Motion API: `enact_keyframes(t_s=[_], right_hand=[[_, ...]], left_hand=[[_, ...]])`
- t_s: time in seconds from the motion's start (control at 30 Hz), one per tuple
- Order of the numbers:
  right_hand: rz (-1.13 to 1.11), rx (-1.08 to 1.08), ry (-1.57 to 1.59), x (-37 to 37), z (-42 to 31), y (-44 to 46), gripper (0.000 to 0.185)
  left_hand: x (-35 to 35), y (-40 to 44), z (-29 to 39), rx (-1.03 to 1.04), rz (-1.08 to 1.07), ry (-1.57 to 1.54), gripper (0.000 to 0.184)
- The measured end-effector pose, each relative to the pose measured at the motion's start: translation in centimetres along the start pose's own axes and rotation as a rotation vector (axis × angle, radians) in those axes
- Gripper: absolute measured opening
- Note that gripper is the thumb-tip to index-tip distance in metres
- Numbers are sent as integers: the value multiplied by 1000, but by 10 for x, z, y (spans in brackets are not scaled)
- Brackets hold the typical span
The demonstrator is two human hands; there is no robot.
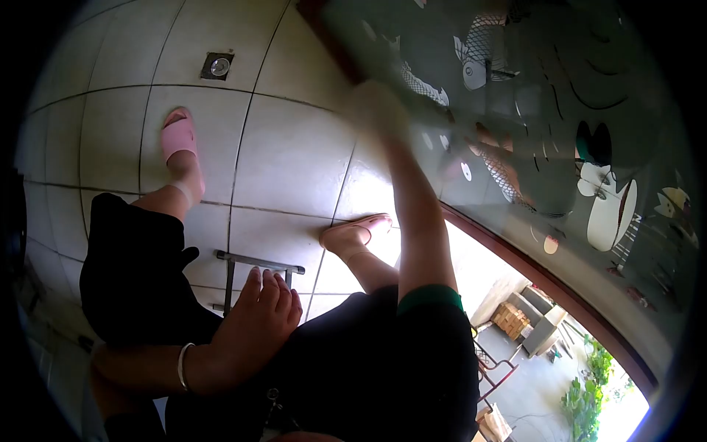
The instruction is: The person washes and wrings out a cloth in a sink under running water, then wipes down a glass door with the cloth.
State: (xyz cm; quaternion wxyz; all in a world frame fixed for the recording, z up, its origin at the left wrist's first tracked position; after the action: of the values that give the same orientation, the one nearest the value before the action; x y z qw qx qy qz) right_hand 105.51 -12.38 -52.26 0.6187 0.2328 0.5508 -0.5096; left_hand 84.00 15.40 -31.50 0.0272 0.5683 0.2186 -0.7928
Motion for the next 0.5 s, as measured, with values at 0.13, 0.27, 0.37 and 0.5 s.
enact_keyframes(t_s=[0.13, 0.27, 0.37, 0.5], right_hand=[[-144, 19, 180, 35, 11, -35, 29], [399, 97, 3, -21, 118, -114, 22], [513, 184, -204, -86, 162, -164, 22], [618, 238, -353, -121, 178, -185, 21]], left_hand=[[-3, 1, 5, 18, 4, 15, 45], [-5, 3, 9, 44, -13, 40, 43], [-5, 6, 11, 60, -20, 52, 40], [0, 10, 14, 43, -50, 60, 40]])
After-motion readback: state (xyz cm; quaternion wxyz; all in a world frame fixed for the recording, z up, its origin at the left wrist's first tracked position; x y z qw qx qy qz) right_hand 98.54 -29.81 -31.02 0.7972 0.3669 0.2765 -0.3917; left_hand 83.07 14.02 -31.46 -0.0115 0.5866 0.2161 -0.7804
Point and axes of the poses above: each hand's wrist, its own y-axis towards the middle knuckle, its own x-axis out of the palm, z = x × y, the point moved 1 cm from there along y, towards the middle knuckle, and after that the axes turned 9 degrees about z, right-handed, at the moved point
